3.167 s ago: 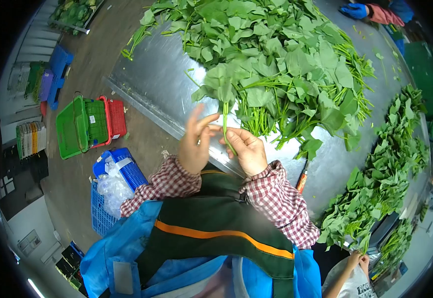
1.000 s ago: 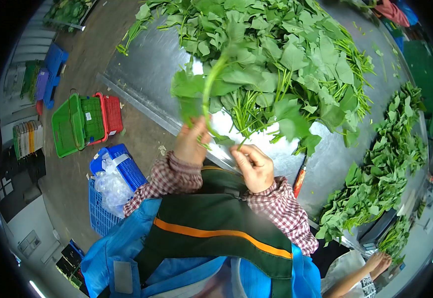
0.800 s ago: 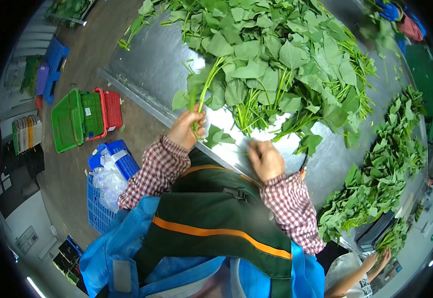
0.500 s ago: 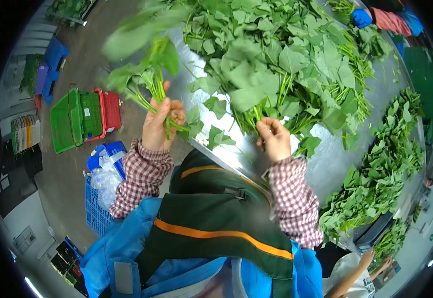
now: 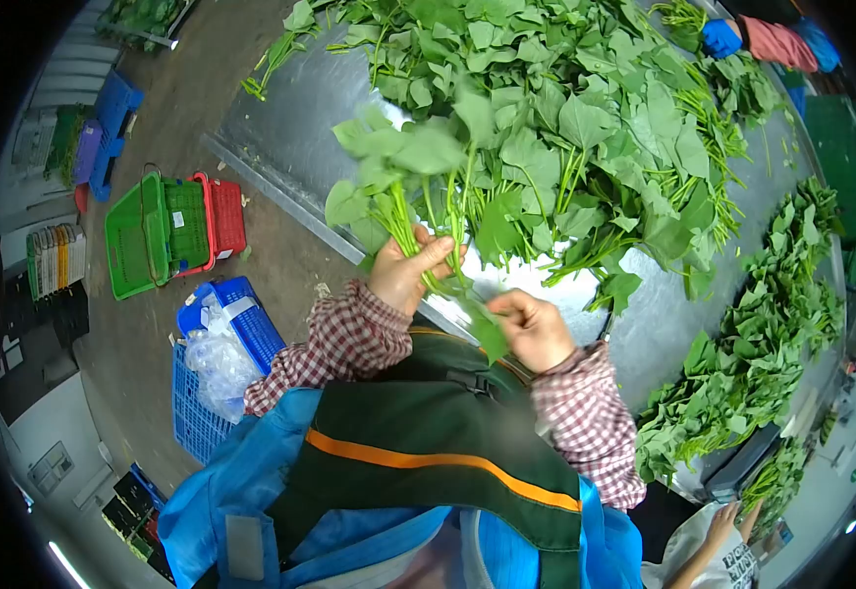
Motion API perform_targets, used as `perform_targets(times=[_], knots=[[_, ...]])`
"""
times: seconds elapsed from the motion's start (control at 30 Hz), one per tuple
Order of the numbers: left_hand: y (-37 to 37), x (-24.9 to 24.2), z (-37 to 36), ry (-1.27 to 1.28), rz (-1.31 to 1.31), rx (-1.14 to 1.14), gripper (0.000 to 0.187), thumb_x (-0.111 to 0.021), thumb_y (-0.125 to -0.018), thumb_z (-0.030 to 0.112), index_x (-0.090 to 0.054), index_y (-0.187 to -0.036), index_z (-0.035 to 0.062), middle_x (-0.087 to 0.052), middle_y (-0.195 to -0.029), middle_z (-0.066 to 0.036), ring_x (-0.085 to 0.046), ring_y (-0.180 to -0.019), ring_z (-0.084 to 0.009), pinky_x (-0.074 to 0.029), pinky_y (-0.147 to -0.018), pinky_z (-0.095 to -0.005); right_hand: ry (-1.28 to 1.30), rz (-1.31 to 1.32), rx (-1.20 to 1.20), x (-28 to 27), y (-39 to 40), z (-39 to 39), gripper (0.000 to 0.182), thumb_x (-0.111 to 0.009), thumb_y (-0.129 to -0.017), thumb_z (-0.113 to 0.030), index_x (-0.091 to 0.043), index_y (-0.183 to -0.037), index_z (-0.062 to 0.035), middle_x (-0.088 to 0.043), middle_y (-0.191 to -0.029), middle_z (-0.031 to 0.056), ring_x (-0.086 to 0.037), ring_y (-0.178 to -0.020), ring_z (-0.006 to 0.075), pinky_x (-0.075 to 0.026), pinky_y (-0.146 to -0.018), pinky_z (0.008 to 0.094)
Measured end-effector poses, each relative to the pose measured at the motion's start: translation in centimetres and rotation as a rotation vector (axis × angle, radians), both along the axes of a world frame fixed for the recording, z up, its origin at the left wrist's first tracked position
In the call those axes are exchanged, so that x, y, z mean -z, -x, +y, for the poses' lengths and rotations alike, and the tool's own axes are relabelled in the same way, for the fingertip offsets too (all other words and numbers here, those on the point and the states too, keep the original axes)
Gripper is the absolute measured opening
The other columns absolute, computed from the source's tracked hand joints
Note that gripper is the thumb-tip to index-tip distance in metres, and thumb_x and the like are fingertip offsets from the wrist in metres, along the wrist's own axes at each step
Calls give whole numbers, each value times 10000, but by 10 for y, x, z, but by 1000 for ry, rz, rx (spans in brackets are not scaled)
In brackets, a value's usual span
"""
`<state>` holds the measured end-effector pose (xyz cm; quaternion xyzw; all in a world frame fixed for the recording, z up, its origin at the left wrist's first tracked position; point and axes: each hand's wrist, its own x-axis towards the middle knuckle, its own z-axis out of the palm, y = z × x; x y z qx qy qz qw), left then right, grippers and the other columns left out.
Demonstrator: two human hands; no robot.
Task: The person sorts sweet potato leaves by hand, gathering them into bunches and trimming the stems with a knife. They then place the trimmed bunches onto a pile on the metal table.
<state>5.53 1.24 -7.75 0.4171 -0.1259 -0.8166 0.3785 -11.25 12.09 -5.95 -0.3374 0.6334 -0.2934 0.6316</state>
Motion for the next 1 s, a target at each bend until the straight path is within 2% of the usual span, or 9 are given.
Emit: perform_targets(times=[0.03,0.1,0.17,0.23,0.4,0.47,0.7,0.83,1.0], knots=[[0,-1,5,18,-38,49,206,-581,-794,-12,-411,-845,92,-570,-837,-98,-596,-810,-220,-508,-713,-348,-191,59,-93,16,22,10,201,-550,-779,-25,-598,-973,-46,-592,-711,48,-591,-627,140,-500,-585,296],[0,-4,1,65,-74,45,187,-592,-787,-10,-434,-839,74,-580,-849,-93,-604,-790,-198,-509,-708,-321,-132,1124,-739,15,34,16,242,-551,-782,-96,-594,-1020,-87,-606,-717,92,-614,-602,201,-504,-582,330],[-2,4,1,102,-108,73,177,-601,-782,-6,-449,-836,65,-581,-839,-82,-603,-786,-180,-508,-702,-310,161,690,-58,-22,13,-10,249,-600,-782,-206,-609,-1006,-98,-603,-702,89,-601,-592,243,-470,-540,322],[-1,0,1,188,-177,152,157,-609,-779,-2,-466,-808,58,-587,-843,-82,-599,-812,-172,-500,-716,-294,497,526,159,-32,-12,-39,291,-615,-786,-247,-607,-998,-48,-567,-619,44,-549,-533,206,-444,-518,292],[0,-27,0,316,-268,233,151,-598,-782,-13,-462,-774,52,-590,-817,-81,-591,-798,-158,-495,-700,-290,-51,-352,671,-1,-30,-75,297,-642,-788,-272,-599,-916,-8,-506,-564,-28,-375,-379,78,-304,-356,228],[-9,-43,10,293,-178,272,154,-606,-786,23,-456,-765,51,-573,-746,-61,-588,-760,-158,-482,-691,-284,-18,-280,816,2,-6,-83,249,-655,-783,-258,-603,-880,-34,-466,-537,-53,-338,-363,34,-228,-328,198],[-31,11,-15,1004,-1252,483,239,-628,-796,152,-490,-905,-9,-508,-883,-51,-472,-739,-89,-417,-668,-222,287,38,483,1,-12,-79,240,-573,-843,-175,-554,-994,10,-564,-724,2,-480,-570,53,-389,-474,185],[-6,1,2,348,-319,163,228,-646,-783,104,-468,-898,21,-528,-810,-17,-498,-752,-76,-419,-677,-210,680,591,63,5,-52,-60,327,-620,-763,-69,-542,-1072,4,-513,-938,125,-536,-677,171,-445,-583,270],[-5,-9,-2,382,-471,189,242,-636,-776,66,-453,-926,16,-535,-810,-35,-528,-720,-93,-445,-611,-229,631,496,330,-12,-49,-57,174,-567,-778,-27,-599,-948,-18,-513,-861,87,-470,-583,117,-390,-517,224]])
